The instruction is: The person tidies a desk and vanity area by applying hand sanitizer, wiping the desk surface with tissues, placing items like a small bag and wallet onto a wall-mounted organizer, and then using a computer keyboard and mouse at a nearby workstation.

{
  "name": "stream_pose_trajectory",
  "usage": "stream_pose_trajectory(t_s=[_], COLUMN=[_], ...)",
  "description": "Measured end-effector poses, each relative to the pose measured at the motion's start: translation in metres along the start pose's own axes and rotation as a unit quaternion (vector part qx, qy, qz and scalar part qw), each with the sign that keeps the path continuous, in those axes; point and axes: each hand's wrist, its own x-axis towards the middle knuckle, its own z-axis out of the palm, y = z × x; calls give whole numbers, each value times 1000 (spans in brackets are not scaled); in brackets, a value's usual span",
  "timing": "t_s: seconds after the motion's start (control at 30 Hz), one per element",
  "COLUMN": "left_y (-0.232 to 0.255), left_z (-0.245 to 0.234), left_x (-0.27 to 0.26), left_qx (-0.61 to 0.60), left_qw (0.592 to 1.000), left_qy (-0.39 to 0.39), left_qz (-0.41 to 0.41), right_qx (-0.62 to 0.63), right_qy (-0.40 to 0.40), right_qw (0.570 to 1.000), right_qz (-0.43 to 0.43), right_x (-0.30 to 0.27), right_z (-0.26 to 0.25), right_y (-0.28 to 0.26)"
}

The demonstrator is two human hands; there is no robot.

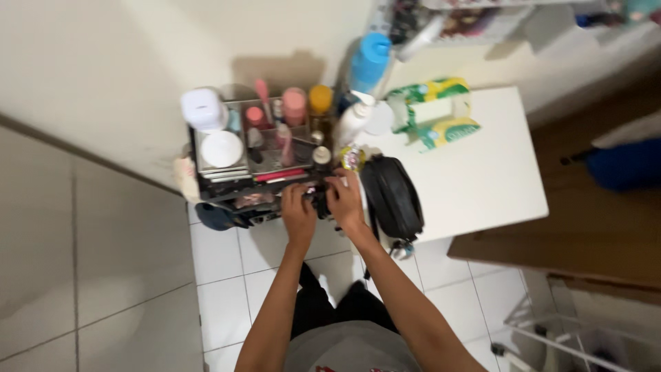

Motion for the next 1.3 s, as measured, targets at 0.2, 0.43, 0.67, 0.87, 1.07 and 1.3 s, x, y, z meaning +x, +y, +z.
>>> stream_pose_trajectory(t_s=[0.2,0.43,0.67,0.87,1.07,1.3], left_y=[17,19,37,50,102,249], left_z=[67,130,128,174,236,238], left_x=[-40,-119,-146,-161,-161,-132], left_qx=[14,169,56,-131,-485,-498], left_qw=[938,912,961,819,536,497], left_qy=[-343,-372,-250,-465,-481,-638], left_qz=[-47,-26,-103,-309,-496,-312], right_qx=[-235,-113,-4,195,98,-64], right_qy=[57,-120,3,96,37,-104], right_qw=[961,923,938,918,922,933], right_qz=[135,349,347,331,373,339], right_x=[-10,-40,-97,-112,-141,-234], right_z=[-97,-132,-177,-284,-381,-410], right_y=[-3,50,80,63,41,77])
